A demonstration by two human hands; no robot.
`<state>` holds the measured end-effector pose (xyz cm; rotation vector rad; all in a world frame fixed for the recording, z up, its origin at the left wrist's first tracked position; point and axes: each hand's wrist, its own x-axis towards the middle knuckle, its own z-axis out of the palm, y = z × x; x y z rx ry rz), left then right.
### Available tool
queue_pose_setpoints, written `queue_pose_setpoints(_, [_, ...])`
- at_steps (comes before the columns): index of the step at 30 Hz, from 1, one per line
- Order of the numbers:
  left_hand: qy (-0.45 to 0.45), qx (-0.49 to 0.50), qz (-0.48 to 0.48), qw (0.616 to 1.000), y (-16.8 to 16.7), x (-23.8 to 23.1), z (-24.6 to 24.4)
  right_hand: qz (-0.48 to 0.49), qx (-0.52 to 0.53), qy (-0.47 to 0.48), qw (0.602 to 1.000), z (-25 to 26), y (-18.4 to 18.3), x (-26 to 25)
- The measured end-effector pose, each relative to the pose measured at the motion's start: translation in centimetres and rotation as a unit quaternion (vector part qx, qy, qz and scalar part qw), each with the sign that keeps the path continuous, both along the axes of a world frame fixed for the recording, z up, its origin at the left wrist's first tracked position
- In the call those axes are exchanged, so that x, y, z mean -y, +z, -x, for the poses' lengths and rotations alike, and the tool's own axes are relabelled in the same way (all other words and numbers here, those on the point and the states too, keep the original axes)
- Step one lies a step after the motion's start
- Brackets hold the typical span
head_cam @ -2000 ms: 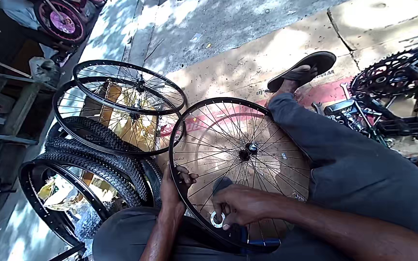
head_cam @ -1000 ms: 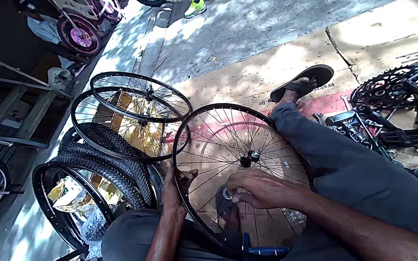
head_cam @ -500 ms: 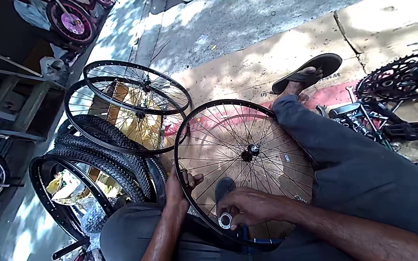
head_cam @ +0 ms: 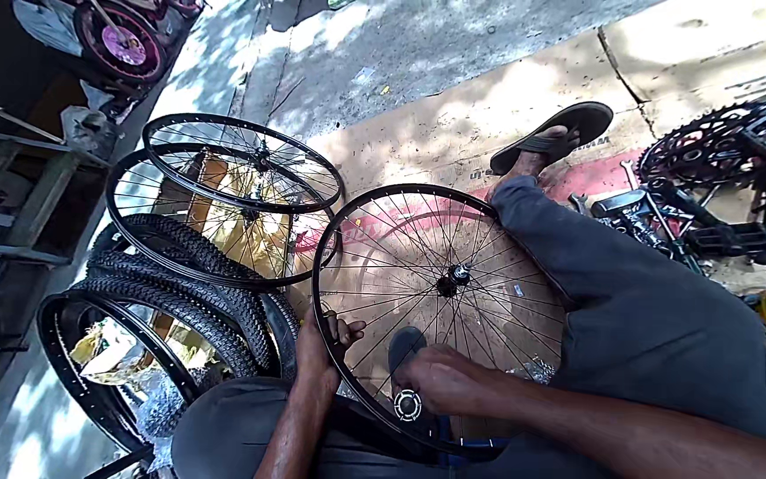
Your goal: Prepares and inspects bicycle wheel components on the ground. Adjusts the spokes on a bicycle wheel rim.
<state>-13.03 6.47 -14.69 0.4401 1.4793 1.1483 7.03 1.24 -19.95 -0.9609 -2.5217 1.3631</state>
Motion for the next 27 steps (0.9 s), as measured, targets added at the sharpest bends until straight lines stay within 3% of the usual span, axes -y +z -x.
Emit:
queue_pose_setpoints(1, [0.0, 0.001, -0.001, 1.0, 0.0, 0.0, -0.1, -0.006, 0.01, 0.02, 1.0, 0.2, 0.0, -0.1])
queue_pose_setpoints(4, [-0.004, 0.005, -0.006, 1.0, -0.3, 0.1, 0.2, 0.112, -0.056, 0.109, 0.986, -1.3, 0.8, -1.8])
queue_pose_setpoints(6, [-0.007, 0.004, -0.006, 1.0, -0.3, 0.1, 0.5, 0.149, -0.092, 0.068, 0.982, -2.0, 0.7, -1.7])
queue_pose_setpoints(9, [-0.007, 0.003, -0.005, 1.0, 0.0, 0.0, 0.1, 0.038, -0.01, -0.011, 0.999, -0.4, 0.5, 0.1])
queue_pose_setpoints(11, [-0.003, 0.005, -0.004, 1.0, 0.1, 0.0, 0.0, 0.0, 0.021, 0.021, 1.0, 0.3, 0.7, 0.2])
queue_pose_setpoints(14, [-0.002, 0.006, -0.004, 1.0, -0.1, 0.1, 0.4, 0.113, -0.054, 0.119, 0.985, -1.3, 1.2, -1.8])
queue_pose_setpoints(16, [-0.003, 0.005, -0.002, 1.0, -0.1, 0.1, 0.5, 0.162, -0.1, 0.09, 0.978, -2.1, 0.8, -1.7])
queue_pose_setpoints(19, [-0.004, 0.002, -0.004, 1.0, 0.1, 0.1, 0.2, 0.051, -0.009, 0.0, 0.999, -0.3, 0.5, 0.0])
queue_pose_setpoints(21, [-0.002, 0.0, -0.006, 1.0, 0.0, 0.0, 0.1, 0.006, 0.022, 0.031, 0.999, 0.5, 0.7, 0.2])
queue_pose_setpoints(24, [-0.003, -0.002, -0.007, 1.0, -0.1, 0.1, 0.5, 0.121, -0.059, 0.115, 0.984, -1.1, 1.2, -1.7])
queue_pose_setpoints(27, [-0.006, 0.005, -0.011, 1.0, 0.1, 0.1, 0.5, 0.159, -0.077, 0.039, 0.984, -1.5, 1.0, -1.2])
